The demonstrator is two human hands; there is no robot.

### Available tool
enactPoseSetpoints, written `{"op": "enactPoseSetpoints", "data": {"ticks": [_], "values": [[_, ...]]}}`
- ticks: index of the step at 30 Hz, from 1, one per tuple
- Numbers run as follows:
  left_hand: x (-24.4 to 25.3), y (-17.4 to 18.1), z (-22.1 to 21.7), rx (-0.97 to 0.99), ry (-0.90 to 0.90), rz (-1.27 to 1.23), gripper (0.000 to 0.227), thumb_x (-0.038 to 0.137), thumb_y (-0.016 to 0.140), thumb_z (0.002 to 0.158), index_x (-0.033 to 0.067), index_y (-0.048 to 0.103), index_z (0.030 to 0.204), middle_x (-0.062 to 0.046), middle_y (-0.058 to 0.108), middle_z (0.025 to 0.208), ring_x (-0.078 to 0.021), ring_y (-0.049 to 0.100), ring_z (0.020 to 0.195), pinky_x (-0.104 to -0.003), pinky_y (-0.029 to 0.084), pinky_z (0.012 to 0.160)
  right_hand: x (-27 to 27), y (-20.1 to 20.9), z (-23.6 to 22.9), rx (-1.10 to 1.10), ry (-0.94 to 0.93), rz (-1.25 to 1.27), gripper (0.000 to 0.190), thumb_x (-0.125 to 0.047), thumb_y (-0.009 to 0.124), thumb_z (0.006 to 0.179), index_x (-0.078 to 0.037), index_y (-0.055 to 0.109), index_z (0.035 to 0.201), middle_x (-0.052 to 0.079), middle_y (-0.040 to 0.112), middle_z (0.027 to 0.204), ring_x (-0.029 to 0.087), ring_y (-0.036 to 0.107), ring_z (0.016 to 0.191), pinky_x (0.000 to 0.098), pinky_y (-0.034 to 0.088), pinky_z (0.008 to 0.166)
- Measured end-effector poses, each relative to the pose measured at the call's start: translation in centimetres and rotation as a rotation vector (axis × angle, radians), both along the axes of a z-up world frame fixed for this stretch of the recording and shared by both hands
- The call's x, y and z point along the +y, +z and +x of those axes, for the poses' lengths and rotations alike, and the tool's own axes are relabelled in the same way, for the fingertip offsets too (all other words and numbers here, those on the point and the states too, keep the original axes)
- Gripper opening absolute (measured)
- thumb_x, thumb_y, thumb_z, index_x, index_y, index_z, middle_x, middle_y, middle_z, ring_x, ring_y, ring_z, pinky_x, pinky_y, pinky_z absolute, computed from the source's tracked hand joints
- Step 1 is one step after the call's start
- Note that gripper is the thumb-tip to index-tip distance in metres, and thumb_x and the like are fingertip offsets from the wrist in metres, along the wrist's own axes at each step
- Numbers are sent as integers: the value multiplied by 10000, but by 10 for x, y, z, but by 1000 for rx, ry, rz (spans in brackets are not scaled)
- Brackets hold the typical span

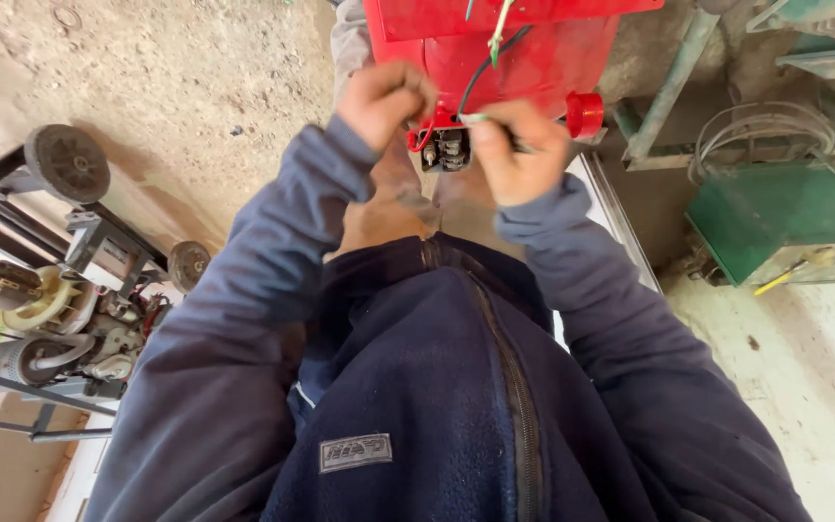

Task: The person replaces the power cord on a red machine. They strip the insulation from the cord wires with a knife, twist the wire strands, and connect the wires to the machine's switch and terminals, working on the wiring while standing over the machine.

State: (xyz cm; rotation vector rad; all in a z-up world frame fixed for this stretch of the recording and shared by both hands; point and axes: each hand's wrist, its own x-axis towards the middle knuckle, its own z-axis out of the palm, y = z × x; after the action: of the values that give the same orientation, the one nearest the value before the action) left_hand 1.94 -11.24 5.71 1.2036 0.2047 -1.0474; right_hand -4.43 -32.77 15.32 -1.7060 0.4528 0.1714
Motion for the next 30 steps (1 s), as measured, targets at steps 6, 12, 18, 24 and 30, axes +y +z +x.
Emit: {"op": "enactPoseSetpoints", "data": {"ticks": [6,12,18,24,30], "values": [[50,25,-25,158,144,-49,177,58,518,1051,-11,647,1152,-63,680,929,-129,621,777,-259,521,722,67,-20,33,113,67,118,102,-89,725,1006,5,716,1044,73,756,899,81,697,819,257,567,738],[72,17,-27,178,442,14,248,94,627,1058,-12,629,1282,-63,699,1062,-134,658,928,-283,578,885,95,-34,54,50,132,46,128,-100,790,964,2,725,1003,87,758,849,98,703,754,272,561,683],[96,12,-22,96,348,59,303,60,675,1036,-30,630,1321,-72,708,1134,-137,677,1014,-295,581,946,115,-81,38,236,73,445,189,-151,803,976,-10,677,968,48,733,857,102,697,773,272,567,696],[119,19,-15,-176,125,339,182,26,741,1036,-43,701,1199,-103,739,1021,-136,685,873,-289,591,810,140,-94,38,493,-37,664,323,-259,860,901,-40,624,925,28,663,785,99,591,666,272,436,563],[169,7,17,-230,81,533,152,113,569,1029,-19,644,1034,-72,649,828,-141,651,693,-302,582,650,126,-70,42,304,69,-5,402,-410,820,926,-36,695,846,30,635,677,127,568,607,336,477,587]]}}
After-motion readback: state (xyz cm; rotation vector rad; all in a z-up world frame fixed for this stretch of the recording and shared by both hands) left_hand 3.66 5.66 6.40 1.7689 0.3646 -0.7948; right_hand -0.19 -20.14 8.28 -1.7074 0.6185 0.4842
